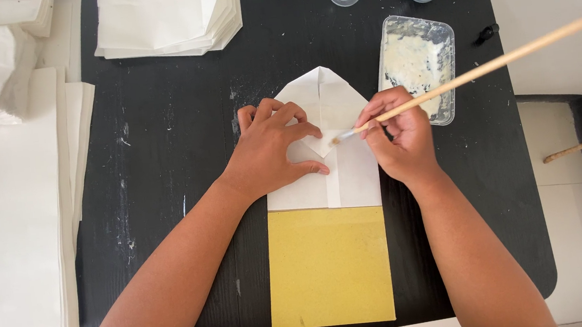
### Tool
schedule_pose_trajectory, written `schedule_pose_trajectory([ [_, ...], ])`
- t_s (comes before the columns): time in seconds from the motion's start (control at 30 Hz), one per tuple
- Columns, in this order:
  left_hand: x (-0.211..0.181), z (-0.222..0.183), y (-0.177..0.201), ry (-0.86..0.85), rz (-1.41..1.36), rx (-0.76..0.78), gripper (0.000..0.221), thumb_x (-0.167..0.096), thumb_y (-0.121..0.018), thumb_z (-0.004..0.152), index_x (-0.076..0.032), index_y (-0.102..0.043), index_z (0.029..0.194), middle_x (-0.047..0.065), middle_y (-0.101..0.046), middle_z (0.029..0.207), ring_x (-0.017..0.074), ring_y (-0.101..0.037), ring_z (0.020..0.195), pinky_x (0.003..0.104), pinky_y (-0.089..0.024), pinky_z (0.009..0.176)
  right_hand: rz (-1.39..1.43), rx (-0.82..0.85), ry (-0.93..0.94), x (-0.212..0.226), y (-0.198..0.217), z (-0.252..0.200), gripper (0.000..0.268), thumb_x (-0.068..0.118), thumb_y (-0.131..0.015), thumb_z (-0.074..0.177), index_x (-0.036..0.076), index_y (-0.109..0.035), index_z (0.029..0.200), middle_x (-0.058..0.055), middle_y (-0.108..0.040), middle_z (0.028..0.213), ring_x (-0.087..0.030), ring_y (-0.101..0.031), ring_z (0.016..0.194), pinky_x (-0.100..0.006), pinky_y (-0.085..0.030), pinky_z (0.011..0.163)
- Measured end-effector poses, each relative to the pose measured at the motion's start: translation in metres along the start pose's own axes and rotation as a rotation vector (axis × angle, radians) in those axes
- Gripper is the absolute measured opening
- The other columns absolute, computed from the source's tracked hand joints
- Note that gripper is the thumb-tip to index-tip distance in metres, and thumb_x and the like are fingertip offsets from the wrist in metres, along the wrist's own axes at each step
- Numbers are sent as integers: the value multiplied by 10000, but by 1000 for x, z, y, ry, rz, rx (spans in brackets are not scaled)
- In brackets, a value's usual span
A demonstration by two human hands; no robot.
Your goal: Applying glue to paper sheets and folding them to assemble bags.
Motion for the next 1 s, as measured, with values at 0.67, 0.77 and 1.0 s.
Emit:
schedule_pose_trajectory([
  [0.67,-2,-2,2,-6,-14,6,499,-510,-883,718,-191,-774,1085,45,-637,1058,275,-458,1140,521,-231,1020,0,21,69,1,8,-3,119,-91,-560,939,-53,-524,1046,-197,-694,877,-198,-681,703,-302,-583,677],
  [0.77,-2,-1,2,-2,-17,9,503,-511,-884,717,-188,-775,1087,49,-638,1061,277,-457,1141,522,-226,1023,54,60,22,1,-5,-4,134,-92,-568,913,-51,-535,1036,-190,-700,863,-196,-691,696,-304,-589,673],
  [1.0,-5,-1,4,-8,-23,2,491,-488,-893,719,-175,-780,1080,66,-647,1055,287,-466,1133,529,-228,1020,-206,-17,83,8,18,5,143,-131,-569,927,-48,-538,1039,-186,-691,859,-216,-682,680,-309,-545,670],
])
Point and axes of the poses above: each hand's wrist, its own z-axis towards the middle knuckle, its own y-axis out of the back of the hand, x = y × z, the point moved 4 cm from there along z, towards the middle knuckle
